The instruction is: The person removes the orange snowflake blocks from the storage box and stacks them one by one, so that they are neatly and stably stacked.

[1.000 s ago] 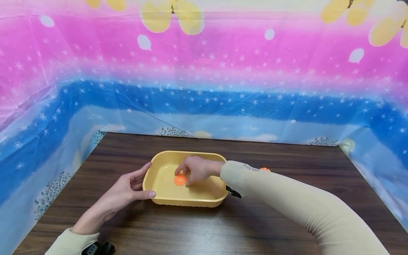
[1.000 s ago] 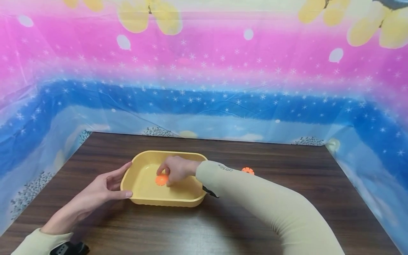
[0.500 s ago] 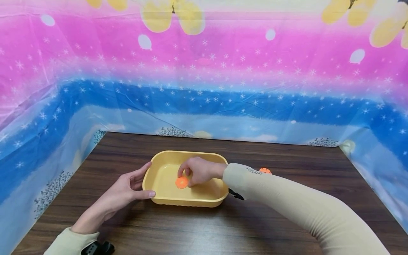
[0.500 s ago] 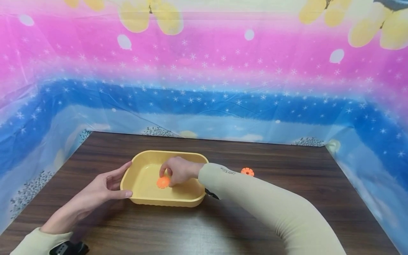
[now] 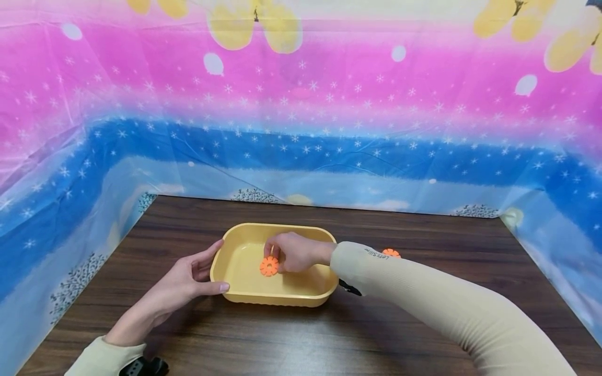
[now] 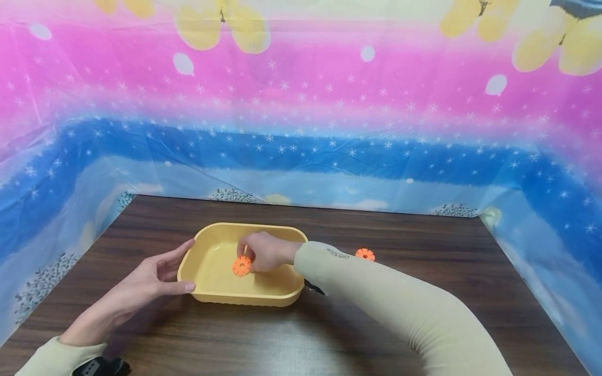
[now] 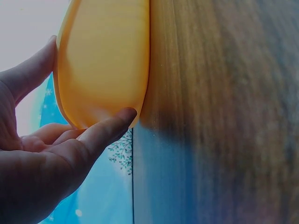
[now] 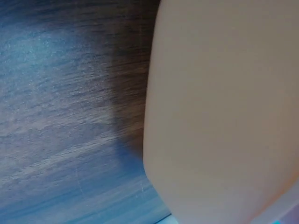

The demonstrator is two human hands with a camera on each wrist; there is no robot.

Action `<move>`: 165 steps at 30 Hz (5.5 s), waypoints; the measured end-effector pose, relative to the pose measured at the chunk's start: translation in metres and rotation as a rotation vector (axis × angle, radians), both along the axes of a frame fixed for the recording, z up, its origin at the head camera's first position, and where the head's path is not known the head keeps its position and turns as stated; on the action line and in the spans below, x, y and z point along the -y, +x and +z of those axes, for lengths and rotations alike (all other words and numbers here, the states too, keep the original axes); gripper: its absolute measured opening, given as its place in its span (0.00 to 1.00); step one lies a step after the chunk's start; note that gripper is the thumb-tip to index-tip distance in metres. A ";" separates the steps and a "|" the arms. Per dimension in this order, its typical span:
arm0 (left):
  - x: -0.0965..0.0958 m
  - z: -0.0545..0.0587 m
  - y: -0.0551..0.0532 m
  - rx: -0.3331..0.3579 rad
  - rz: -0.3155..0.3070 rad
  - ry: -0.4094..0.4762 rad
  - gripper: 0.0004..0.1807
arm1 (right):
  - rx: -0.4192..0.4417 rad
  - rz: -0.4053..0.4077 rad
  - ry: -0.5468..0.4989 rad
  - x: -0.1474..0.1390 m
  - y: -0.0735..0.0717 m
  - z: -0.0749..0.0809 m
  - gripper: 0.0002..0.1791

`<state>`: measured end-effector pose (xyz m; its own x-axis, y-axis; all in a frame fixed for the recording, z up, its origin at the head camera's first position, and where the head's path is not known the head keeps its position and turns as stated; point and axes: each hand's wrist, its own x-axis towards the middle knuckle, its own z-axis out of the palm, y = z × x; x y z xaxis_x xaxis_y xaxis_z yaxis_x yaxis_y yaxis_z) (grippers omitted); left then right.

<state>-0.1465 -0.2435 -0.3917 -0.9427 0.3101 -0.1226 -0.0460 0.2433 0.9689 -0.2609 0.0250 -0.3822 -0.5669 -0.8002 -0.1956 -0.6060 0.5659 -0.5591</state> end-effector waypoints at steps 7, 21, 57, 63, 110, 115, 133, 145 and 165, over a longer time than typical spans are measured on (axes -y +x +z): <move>0.001 0.000 0.000 0.004 -0.001 0.004 0.54 | 0.046 -0.013 -0.022 -0.001 -0.001 0.001 0.19; 0.001 0.001 0.001 0.010 -0.002 0.014 0.55 | 0.041 -0.004 -0.055 -0.005 -0.001 0.002 0.20; -0.001 0.000 0.002 0.024 -0.002 0.027 0.56 | 0.276 -0.114 -0.264 -0.020 0.013 0.005 0.19; -0.001 0.001 0.002 0.017 0.000 0.021 0.56 | 0.303 -0.128 -0.304 -0.028 0.017 0.014 0.20; -0.001 0.001 0.001 -0.004 -0.002 -0.014 0.56 | 0.107 -0.323 -0.450 -0.147 0.029 0.025 0.23; -0.002 0.001 0.002 -0.002 0.001 -0.019 0.56 | 0.127 -0.396 -0.460 -0.164 0.030 0.019 0.23; -0.004 0.003 0.002 -0.010 -0.001 -0.037 0.56 | 0.056 -0.528 -0.454 -0.216 0.032 0.003 0.24; -0.003 0.003 0.002 -0.032 -0.002 -0.059 0.56 | 0.030 -0.620 -0.447 -0.256 0.029 -0.016 0.22; -0.003 0.002 0.002 -0.025 -0.003 -0.037 0.56 | 0.015 -0.636 -0.408 -0.279 0.030 -0.029 0.24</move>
<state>-0.1445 -0.2407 -0.3898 -0.9446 0.3089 -0.1108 -0.0214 0.2789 0.9601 -0.2314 0.3040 -0.4116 -0.9432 -0.3304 0.0349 -0.2224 0.5501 -0.8050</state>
